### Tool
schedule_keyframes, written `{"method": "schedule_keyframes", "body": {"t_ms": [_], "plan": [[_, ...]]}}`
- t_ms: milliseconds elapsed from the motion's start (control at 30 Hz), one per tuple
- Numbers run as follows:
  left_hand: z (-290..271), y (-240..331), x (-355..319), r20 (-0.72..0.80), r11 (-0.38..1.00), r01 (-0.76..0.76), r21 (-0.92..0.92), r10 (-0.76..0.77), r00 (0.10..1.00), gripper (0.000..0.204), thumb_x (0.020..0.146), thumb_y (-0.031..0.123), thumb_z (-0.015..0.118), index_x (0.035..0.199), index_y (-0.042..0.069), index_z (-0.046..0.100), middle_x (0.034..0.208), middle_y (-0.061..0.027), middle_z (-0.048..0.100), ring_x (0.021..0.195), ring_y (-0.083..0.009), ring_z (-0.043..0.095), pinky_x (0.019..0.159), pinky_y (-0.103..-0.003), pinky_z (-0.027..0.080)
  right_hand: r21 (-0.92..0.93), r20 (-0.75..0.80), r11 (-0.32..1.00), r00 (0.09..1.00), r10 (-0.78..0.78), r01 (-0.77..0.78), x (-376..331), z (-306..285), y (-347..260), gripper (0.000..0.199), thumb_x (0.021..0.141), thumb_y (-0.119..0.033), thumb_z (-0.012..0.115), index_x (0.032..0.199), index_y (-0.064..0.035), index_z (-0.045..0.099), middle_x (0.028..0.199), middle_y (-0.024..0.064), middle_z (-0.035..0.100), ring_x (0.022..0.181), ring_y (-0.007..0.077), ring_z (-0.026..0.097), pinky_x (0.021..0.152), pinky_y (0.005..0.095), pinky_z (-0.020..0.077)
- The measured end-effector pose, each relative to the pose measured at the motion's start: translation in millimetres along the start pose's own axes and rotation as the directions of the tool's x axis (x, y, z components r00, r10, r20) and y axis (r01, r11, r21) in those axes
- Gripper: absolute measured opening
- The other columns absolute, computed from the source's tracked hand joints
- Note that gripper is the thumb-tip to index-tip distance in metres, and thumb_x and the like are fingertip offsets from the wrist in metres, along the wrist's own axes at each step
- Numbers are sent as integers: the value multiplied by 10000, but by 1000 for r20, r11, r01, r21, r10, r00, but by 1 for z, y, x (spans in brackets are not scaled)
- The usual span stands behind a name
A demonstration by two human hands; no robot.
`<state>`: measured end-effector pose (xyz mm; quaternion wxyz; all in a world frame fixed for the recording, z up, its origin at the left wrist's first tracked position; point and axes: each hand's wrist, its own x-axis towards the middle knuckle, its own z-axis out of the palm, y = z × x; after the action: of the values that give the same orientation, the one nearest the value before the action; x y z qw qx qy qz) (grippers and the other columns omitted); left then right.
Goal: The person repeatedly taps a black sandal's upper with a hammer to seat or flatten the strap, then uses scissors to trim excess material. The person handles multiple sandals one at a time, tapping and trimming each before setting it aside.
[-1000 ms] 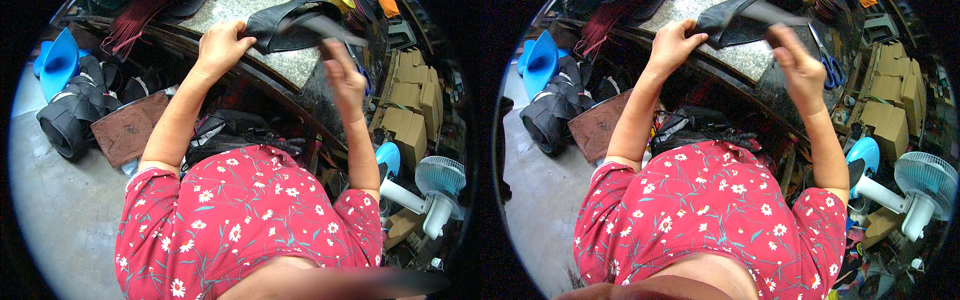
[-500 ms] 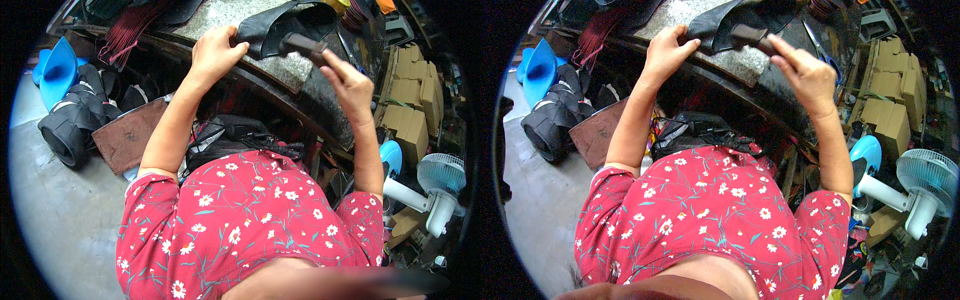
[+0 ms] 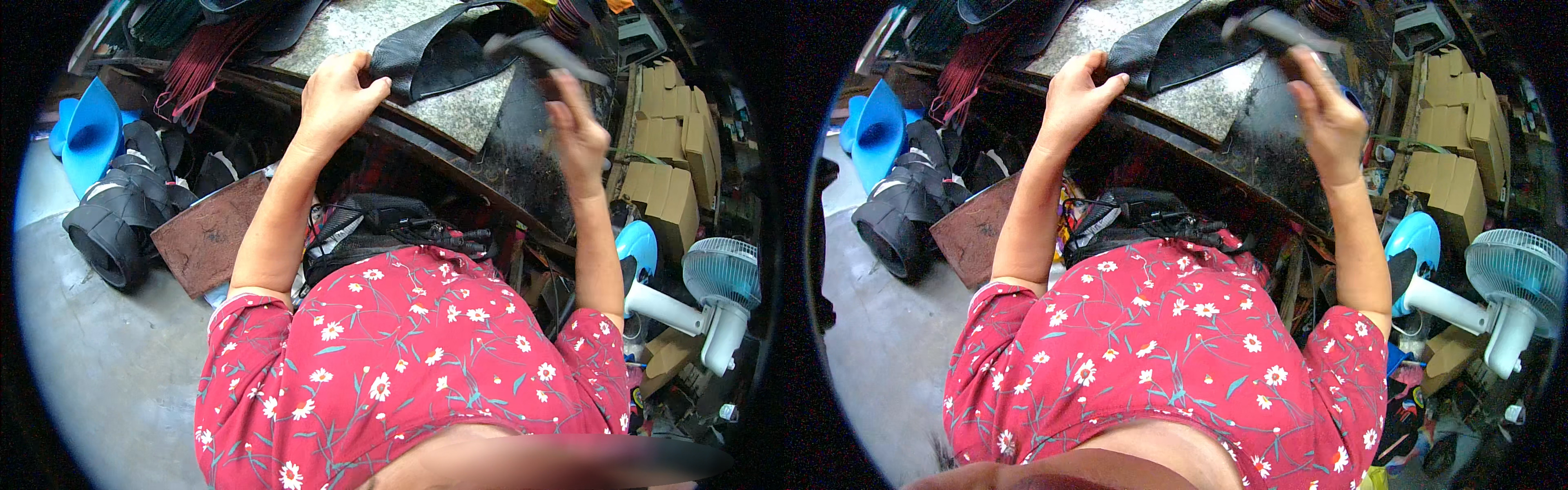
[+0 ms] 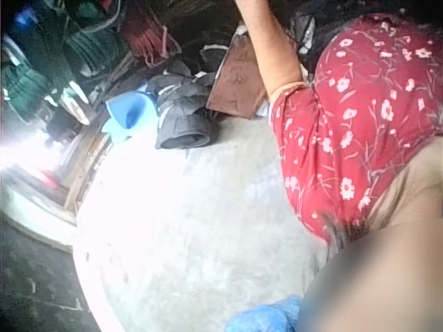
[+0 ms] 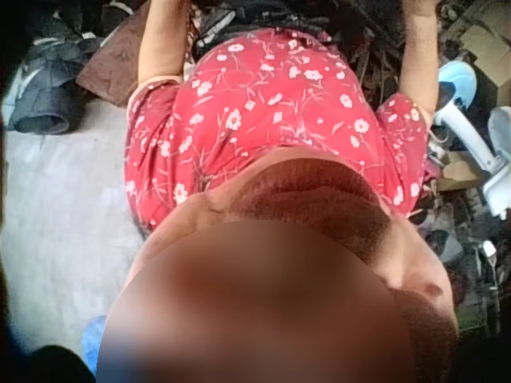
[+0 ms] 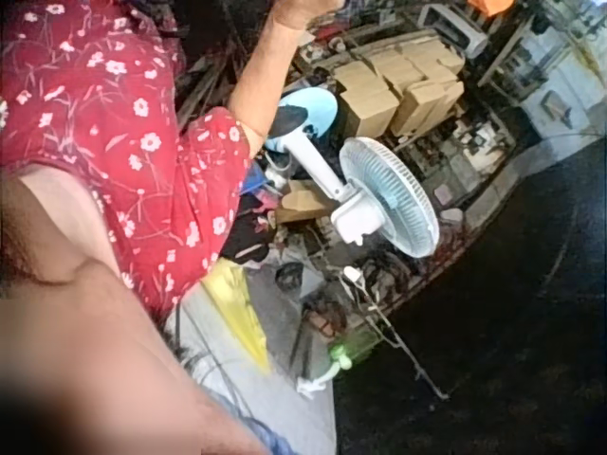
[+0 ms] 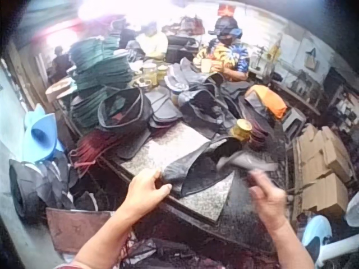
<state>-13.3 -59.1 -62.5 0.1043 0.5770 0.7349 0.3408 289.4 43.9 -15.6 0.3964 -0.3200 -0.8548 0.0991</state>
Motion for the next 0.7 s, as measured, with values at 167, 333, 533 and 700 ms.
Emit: {"method": "schedule_keyframes", "body": {"t_ms": [167,333,533,700], "plan": [[-3,-2,1,-3,1000,2,0,-2,1000,391,763,343,703,955,7,649,898,-199,648,905,-379,631,775,-464,500,-201,151,977,984,97,-65,-3,-6,10,358,925,-365,652,1271,-274,658,1072,69,713,873,269,704,704,334,556],[-10,2,-5,-5,993,74,-94,-75,997,392,826,299,663,1048,-17,595,919,-224,652,856,-379,644,761,-441,513,64,-32,993,994,101,-99,-8,-3,14,379,953,-349,634,1320,-258,627,1058,103,729,812,247,723,692,357,554],[-48,47,16,66,588,77,-805,-40,997,255,961,138,487,1191,35,529,1043,-72,642,855,-184,694,705,-360,614,-191,291,921,876,384,-340,-4,3,10,377,937,-481,595,1298,-377,620,997,109,716,805,332,694,655,388,537],[-80,80,57,46,531,-10,-847,93,995,386,952,176,620,1277,-4,511,1047,-86,677,808,-131,644,747,-236,516,-146,289,989,955,72,-30,4,18,11,383,942,-499,570,1304,-380,611,979,104,719,838,337,689,658,409,537]]}}
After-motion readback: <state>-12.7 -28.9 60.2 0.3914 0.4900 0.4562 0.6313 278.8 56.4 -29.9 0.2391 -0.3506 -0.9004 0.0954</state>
